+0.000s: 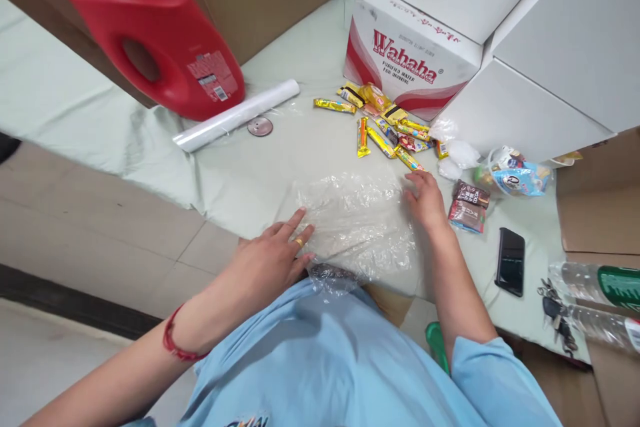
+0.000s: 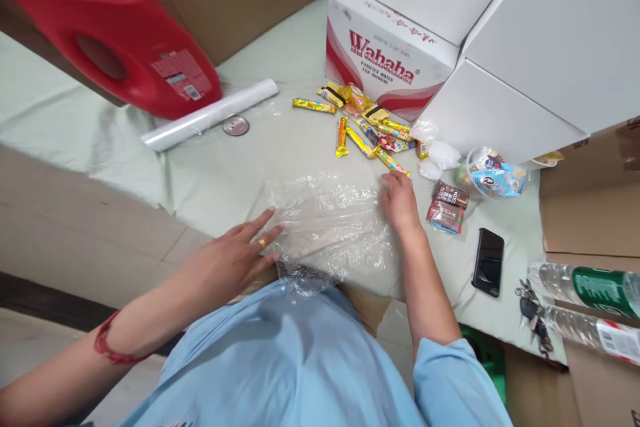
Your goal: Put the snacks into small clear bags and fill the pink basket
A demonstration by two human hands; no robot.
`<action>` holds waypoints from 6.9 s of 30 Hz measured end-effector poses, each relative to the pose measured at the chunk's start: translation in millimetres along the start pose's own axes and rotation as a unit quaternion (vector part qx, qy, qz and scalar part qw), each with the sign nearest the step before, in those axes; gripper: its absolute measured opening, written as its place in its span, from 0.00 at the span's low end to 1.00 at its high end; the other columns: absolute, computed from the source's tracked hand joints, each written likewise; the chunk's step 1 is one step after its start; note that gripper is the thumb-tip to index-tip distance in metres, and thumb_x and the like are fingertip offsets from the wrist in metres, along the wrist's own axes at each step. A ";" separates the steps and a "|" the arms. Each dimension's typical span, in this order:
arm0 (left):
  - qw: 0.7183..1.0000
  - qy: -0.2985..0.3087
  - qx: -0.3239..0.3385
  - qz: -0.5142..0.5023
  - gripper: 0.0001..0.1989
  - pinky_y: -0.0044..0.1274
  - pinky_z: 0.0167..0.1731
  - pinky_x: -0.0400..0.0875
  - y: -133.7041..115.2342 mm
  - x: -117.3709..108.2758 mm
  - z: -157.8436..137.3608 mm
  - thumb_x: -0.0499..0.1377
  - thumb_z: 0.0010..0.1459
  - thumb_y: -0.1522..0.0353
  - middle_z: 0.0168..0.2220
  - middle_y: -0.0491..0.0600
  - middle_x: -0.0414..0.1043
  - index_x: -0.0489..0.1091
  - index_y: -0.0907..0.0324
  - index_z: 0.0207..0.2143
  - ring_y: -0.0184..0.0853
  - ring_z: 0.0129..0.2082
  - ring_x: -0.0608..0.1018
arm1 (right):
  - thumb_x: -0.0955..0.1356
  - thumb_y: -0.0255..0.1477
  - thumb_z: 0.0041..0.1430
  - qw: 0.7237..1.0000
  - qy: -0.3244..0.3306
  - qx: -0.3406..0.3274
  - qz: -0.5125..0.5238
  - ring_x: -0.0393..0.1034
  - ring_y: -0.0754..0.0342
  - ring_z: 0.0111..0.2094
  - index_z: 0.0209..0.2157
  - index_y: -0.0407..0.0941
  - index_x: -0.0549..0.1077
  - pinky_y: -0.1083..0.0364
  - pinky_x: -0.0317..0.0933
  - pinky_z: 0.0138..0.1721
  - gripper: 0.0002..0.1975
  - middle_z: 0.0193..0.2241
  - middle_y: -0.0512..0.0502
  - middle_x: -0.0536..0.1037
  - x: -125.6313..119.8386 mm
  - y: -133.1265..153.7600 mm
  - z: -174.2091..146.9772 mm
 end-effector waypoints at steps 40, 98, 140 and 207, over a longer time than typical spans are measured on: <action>0.996 -0.055 0.058 0.036 0.28 0.56 0.73 0.34 -0.3 45.1 108.0 0.45 0.76 0.57 0.77 0.53 0.52 0.58 0.49 0.74 0.46 0.76 0.59 | 0.68 0.32 0.66 0.983 -0.018 0.016 -0.183 0.63 0.34 0.59 0.62 0.39 0.68 0.38 0.59 0.61 0.25 0.58 0.29 0.73 69.7 26.7 232.1; 0.990 -0.112 -0.064 0.060 0.30 0.62 0.71 0.33 9.1 42.8 57.6 0.43 0.75 0.59 0.76 0.58 0.53 0.56 0.56 0.75 0.51 0.76 0.58 | 0.67 0.27 0.67 0.975 0.195 -0.047 -0.100 0.78 0.41 0.53 0.67 0.53 0.70 0.47 0.76 0.46 0.27 0.67 0.43 0.71 57.3 97.0 -47.1; 0.952 -0.053 0.301 0.024 0.24 0.39 0.75 0.50 -17.0 12.7 37.2 0.50 0.71 0.74 0.63 0.40 0.77 0.77 0.41 0.56 0.35 0.71 0.68 | 0.63 0.27 0.72 0.978 0.126 -0.133 0.098 0.76 0.44 0.53 0.53 0.52 0.79 0.38 0.73 0.53 0.17 0.55 0.40 0.81 37.7 84.5 -157.4; 0.991 -0.016 0.092 -0.091 0.25 0.43 0.64 0.60 43.2 25.6 67.8 0.44 0.75 0.54 0.69 0.47 0.70 0.71 0.43 0.66 0.45 0.66 0.72 | 0.63 0.32 0.74 0.994 0.074 -0.046 0.069 0.74 0.45 0.47 0.45 0.49 0.79 0.44 0.71 0.50 0.12 0.44 0.40 0.81 -5.3 77.8 -125.6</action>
Point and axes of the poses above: each hand's wrist, its own z-axis towards the middle knuckle, its own x-axis out of the palm, y = z × x, the point moved 9 cm from there along z, towards the middle knuckle
